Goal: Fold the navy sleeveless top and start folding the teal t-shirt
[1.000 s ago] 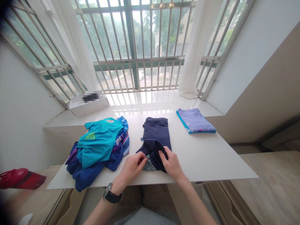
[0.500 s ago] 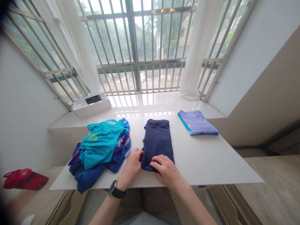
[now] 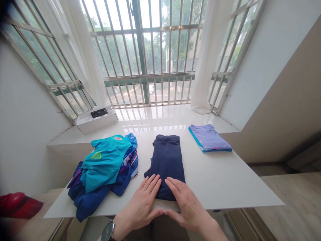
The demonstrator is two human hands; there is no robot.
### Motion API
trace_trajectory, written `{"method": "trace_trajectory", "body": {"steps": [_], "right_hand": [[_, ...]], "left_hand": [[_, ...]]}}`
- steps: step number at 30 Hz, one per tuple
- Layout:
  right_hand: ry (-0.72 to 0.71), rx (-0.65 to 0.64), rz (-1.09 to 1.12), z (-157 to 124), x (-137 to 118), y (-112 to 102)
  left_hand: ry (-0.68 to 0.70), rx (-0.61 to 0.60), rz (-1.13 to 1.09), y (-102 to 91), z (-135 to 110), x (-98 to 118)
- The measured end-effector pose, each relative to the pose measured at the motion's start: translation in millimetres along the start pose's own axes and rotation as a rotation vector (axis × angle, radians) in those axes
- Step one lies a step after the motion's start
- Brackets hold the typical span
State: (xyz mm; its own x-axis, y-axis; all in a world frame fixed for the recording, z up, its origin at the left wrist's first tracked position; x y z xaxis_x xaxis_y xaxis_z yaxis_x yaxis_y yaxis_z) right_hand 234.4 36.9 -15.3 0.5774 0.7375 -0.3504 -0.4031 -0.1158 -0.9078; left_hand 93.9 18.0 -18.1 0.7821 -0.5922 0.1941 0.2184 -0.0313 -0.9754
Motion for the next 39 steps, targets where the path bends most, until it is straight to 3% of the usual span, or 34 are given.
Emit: {"method": "trace_trajectory", "body": {"steps": [4, 8, 11, 16, 19, 22, 25, 28, 30, 34, 39], "right_hand": [[-0.009, 0.070, -0.086, -28.2, 8.2, 8.9], [-0.101, 0.164, -0.048, -51.9, -0.4, 8.4], [-0.160, 0.151, 0.009, -61.9, -10.9, 7.7], [-0.140, 0.171, 0.070, -59.7, -15.5, -6.9], [-0.158, 0.056, 0.076, -50.0, -15.6, -8.5], [-0.174, 0.000, 0.180, -42.9, -17.5, -10.5], [0.038, 0.083, 0.384, -35.3, -5.8, -17.0], [0.375, 0.109, 0.593, -26.5, 16.4, -13.9], [0.518, 0.112, 0.725, -17.2, 29.9, -10.8], [0.571, 0.214, 0.779, 5.3, 57.3, -14.8], [0.637, 0.194, 0.573, 17.8, 83.3, -12.2]], "left_hand": [[0.021, 0.052, 0.059, 3.7, -15.8, 2.7], [0.097, 0.205, 0.106, 1.7, -34.9, 12.3], [0.127, 0.268, 0.064, -6.3, -45.1, 17.7], [0.157, 0.053, -0.157, -31.7, -42.4, 28.5], [0.136, -0.042, -0.317, -55.4, -40.2, 29.3], [0.035, -0.086, -0.472, -73.4, -35.0, 15.7], [-0.092, -0.050, -0.604, -85.9, -15.0, -11.0], [-0.151, 0.066, -0.665, -92.5, 24.6, -42.3], [-0.141, 0.135, -0.649, -88.6, 55.5, -60.7], [-0.188, 0.110, -0.493, -53.7, 99.7, -90.6], [-0.232, 0.143, -0.501, -28.2, 107.9, -109.7]]}}
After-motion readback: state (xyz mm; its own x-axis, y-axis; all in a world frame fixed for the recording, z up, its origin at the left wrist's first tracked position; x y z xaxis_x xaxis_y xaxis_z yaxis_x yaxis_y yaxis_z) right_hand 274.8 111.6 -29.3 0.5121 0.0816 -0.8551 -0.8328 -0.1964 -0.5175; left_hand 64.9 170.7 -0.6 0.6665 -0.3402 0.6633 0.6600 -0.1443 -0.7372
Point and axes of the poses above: each hand's wrist, its own z-axis towards the middle knuckle, its own y-axis out of the palm, x = y × z, the point moved 8 cm from there along z, towards the middle knuckle, and after that the axes turned 2 degrees about -x, right-handed, at the moved point
